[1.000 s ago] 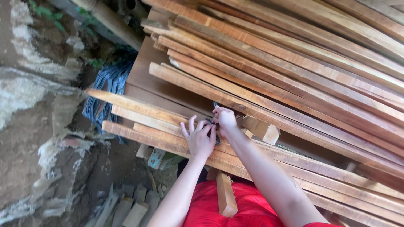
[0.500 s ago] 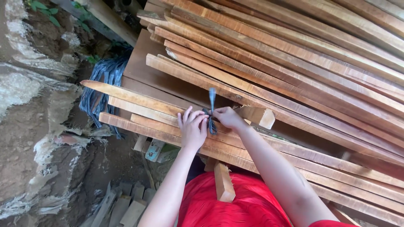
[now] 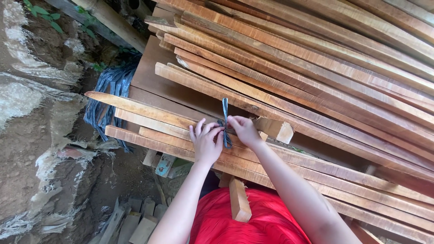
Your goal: Tying together small bundles of wood planks using black plastic strips.
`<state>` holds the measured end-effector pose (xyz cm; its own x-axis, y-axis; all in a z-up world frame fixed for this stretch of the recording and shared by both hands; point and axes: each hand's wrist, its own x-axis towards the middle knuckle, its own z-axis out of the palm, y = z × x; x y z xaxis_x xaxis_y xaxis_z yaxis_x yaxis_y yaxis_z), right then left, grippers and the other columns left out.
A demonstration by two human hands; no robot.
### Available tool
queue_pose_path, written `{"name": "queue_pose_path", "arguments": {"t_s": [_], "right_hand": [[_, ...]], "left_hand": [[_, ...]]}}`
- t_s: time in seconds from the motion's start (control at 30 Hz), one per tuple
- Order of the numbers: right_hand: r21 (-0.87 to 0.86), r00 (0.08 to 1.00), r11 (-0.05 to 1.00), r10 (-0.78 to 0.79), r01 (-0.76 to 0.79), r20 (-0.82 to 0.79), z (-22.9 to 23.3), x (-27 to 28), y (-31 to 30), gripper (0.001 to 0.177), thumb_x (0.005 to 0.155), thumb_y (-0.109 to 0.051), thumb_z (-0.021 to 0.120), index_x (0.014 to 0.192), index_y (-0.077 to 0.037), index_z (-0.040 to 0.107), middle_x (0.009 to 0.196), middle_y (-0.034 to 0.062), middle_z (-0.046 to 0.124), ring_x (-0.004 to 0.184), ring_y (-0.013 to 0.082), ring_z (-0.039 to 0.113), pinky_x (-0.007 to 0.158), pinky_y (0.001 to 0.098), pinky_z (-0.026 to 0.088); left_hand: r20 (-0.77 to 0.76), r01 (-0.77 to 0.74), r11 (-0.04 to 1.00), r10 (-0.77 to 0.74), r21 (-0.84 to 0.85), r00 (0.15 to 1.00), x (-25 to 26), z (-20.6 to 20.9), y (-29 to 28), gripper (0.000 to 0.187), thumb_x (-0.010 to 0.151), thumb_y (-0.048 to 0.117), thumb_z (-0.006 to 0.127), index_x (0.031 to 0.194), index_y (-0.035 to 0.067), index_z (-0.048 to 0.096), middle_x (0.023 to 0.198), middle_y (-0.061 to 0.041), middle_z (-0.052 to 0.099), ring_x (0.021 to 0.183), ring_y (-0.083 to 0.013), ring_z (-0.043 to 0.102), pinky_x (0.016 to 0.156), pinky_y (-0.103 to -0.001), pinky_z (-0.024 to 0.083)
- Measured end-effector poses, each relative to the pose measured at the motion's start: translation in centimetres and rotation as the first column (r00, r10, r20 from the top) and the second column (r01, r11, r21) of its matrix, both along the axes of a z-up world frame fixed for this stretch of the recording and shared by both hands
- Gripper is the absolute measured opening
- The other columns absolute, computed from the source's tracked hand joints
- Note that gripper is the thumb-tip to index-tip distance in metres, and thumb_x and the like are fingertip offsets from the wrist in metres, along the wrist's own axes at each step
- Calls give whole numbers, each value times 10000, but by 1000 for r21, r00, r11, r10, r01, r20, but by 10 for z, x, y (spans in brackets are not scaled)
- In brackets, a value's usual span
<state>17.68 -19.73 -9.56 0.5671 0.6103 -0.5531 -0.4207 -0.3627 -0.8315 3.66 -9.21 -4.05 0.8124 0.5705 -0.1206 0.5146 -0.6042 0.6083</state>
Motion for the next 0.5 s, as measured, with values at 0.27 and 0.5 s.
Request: {"name": "queue_pose_path", "arguments": {"t_s": [0.27,0.5], "right_hand": [[108,994,994,-15,26,-105,-4,0,4,215,995,-155,661,998,36,760,933,78,762,824,119,690,783,272,565],[123,941,982,-97,144,-323,0,2,7,248,1029,-174,614,925,15,735,881,78,751,787,121,695,739,266,570]], "left_hand": [[-286,-14,999,2,-40,958,27,3,-3,231,970,303,597,1025,176,783,1314,-13,625,1477,-379,249,1154,-740,-63],[-390,12,997,-44,-82,920,32,3,1,246,968,319,598,1123,214,757,1343,-47,604,1506,-373,199,1138,-753,-99]]}}
